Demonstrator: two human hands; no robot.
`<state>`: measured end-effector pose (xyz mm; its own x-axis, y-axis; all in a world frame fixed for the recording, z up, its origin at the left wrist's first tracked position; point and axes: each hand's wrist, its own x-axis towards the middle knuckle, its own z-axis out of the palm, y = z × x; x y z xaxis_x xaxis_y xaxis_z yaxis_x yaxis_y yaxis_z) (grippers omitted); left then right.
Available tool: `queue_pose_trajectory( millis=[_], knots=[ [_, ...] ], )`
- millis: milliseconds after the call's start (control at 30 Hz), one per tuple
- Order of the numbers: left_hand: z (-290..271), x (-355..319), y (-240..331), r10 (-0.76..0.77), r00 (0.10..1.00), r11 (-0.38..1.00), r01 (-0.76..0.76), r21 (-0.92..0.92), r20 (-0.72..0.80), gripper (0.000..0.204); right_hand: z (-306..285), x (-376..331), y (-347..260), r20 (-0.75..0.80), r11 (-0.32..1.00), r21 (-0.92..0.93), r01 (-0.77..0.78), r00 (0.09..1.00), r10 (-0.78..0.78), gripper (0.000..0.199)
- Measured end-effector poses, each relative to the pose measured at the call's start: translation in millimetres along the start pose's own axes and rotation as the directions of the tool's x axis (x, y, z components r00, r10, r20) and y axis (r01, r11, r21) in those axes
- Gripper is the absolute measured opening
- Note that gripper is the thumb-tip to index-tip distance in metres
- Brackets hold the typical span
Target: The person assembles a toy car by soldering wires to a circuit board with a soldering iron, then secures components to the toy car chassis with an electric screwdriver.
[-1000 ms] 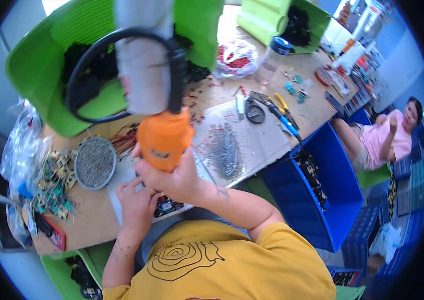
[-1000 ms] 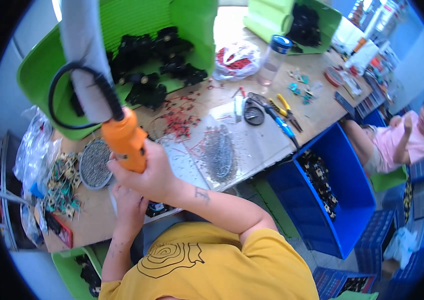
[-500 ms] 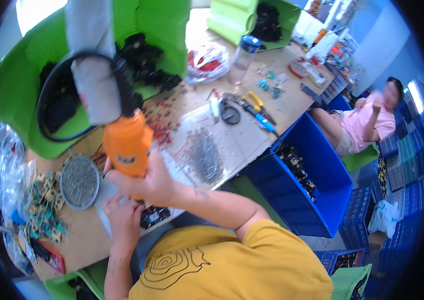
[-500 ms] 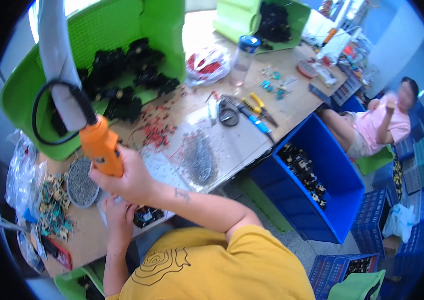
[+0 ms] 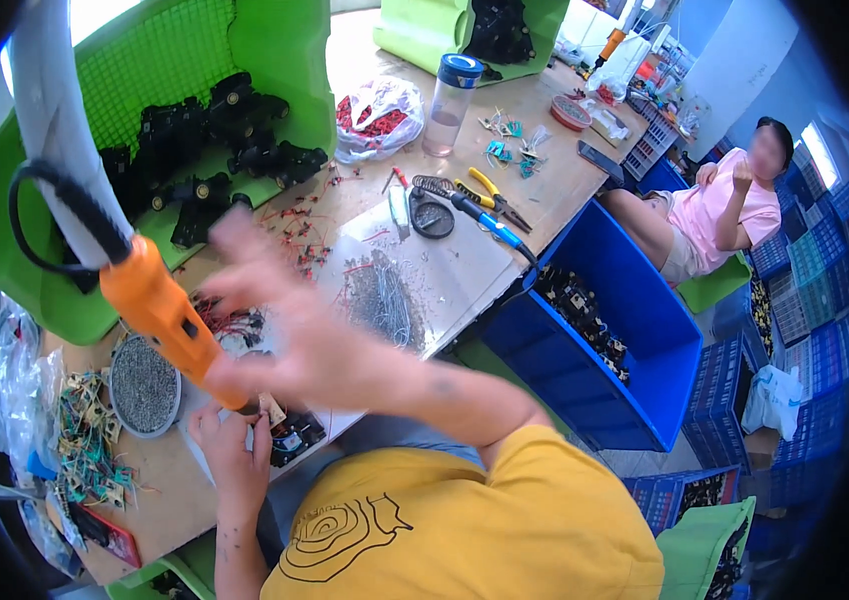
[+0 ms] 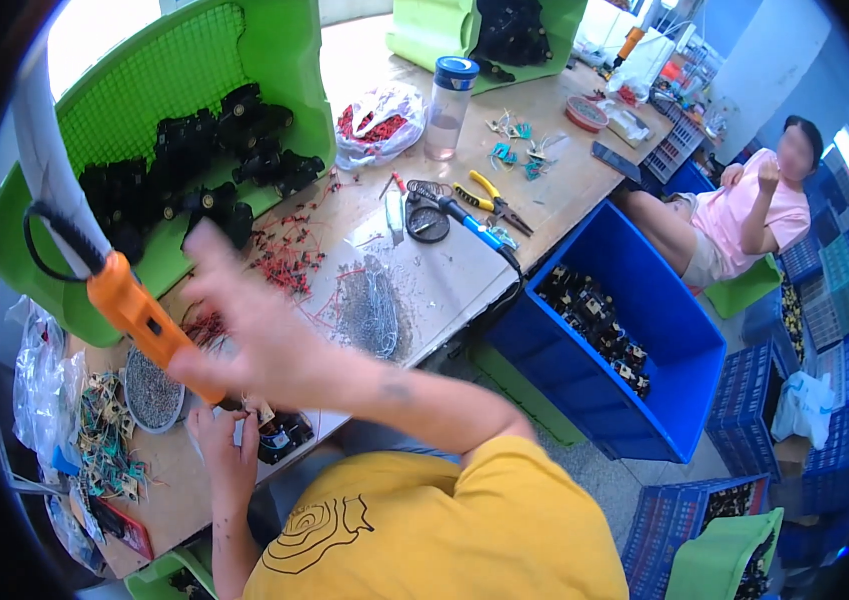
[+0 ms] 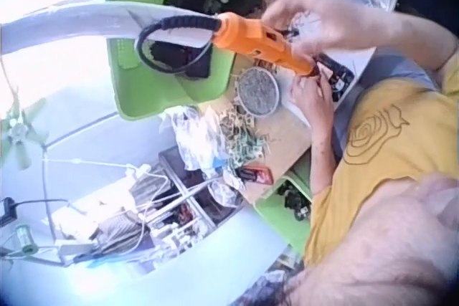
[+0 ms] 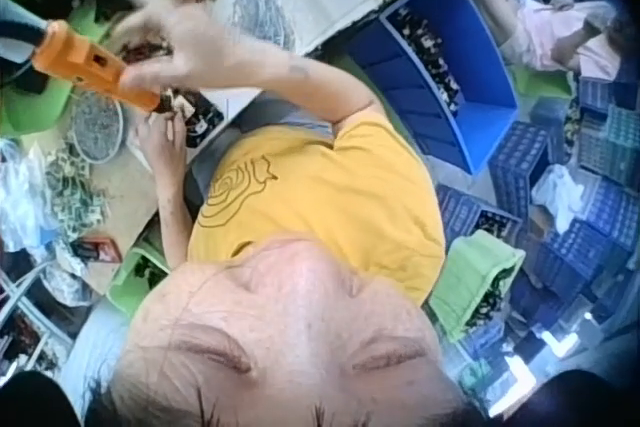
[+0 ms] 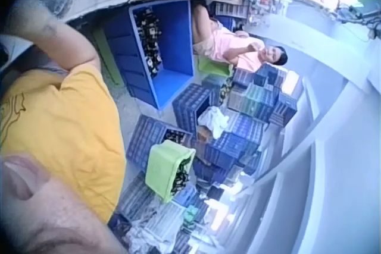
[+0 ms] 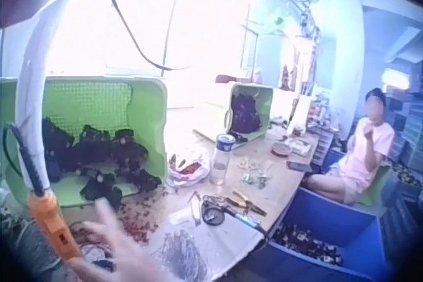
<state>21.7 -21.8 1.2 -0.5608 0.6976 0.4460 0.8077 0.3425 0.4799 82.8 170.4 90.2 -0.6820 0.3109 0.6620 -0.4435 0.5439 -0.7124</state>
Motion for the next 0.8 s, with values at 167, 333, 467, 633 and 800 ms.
queue_pose_trajectory(
  millis=[167,333,467,633,800],
  knots=[
    [-5,-5,-5,-0.025,0.998,1.0,0.025,-0.006,0.051,0.01,-212,31,3,-0.688,0.866,-0.07,-0.495,0.653,0.317,0.042],
    [-6,5,4,-0.053,0.999,0.999,0.053,-0.001,0.011,0.01,-321,4,34,-0.663,0.749,0.171,-0.64,0.488,0.568,0.054],
    [-6,-4,6,-0.006,1.0,0.999,0.006,0.044,-0.003,0.012,-188,10,-8,-0.143,0.842,0.064,-0.535,0.83,0.539,0.039],
    [-4,1,9,-0.028,0.999,0.999,0.027,0.029,0.045,0.01,-45,7,7,0.414,0.96,0.056,-0.274,0.881,0.227,0.071],
    [-1,-3,6,-0.06,0.997,0.997,0.057,0.055,0.055,0.009,22,28,1,0.399,0.701,0.56,-0.442,0.885,0.239,0.056]
  ],
)
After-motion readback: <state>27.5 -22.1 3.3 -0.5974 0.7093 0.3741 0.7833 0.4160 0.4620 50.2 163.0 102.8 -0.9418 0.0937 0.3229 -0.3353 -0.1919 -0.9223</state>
